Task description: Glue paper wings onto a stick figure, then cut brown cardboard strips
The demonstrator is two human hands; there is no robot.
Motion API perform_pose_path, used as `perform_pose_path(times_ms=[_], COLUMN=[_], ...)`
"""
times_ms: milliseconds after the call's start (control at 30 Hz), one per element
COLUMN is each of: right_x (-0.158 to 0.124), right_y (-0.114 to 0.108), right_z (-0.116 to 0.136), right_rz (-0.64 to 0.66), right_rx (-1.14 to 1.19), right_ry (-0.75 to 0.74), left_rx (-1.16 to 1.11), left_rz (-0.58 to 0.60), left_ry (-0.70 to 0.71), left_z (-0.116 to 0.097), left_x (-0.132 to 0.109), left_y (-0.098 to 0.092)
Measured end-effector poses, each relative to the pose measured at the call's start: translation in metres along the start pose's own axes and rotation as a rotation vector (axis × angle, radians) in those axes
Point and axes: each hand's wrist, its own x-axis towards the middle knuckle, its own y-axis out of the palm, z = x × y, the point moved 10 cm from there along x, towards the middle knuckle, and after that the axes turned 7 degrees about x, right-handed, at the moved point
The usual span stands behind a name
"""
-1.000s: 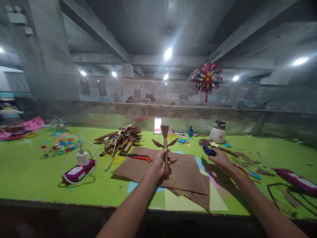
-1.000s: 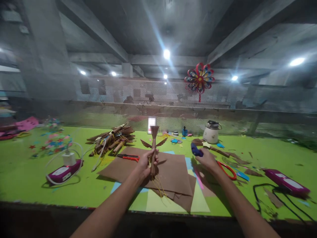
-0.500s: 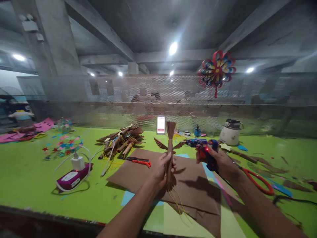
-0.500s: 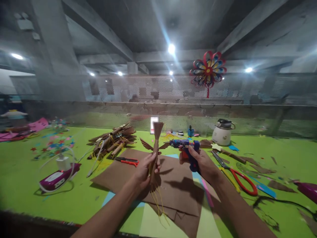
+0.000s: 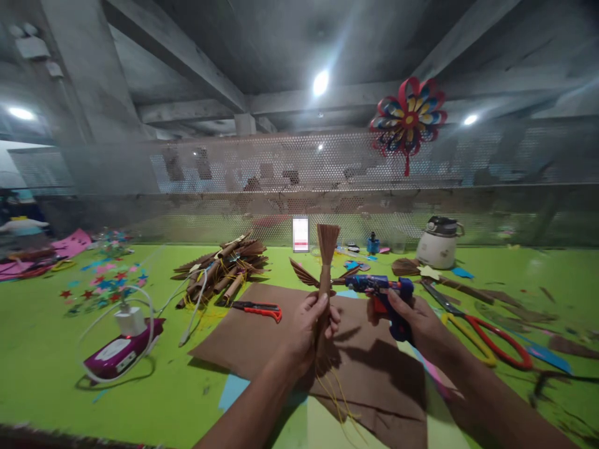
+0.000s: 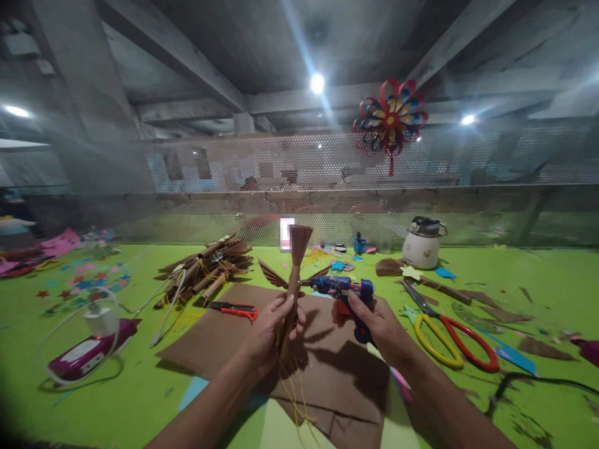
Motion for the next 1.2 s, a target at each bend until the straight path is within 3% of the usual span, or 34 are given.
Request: perform_pose_path(times_ms=[400,1200], right_x=[-0.001,-0.001], right_y=[-0.005,-0.008], right_z=[0.002,-0.011], right_rz=[-0.088,-0.096], right_rx=[-0.319,-0.425], right_ry=[-0.066,-0.073], left_rx=[0.001,0.064], left_rz=[-0.021,-0.014], left_ry=[-0.017,0.015], left_z=[0.006,0.006], left_x=[0.001,0.003], left_y=[0.0,-0.001])
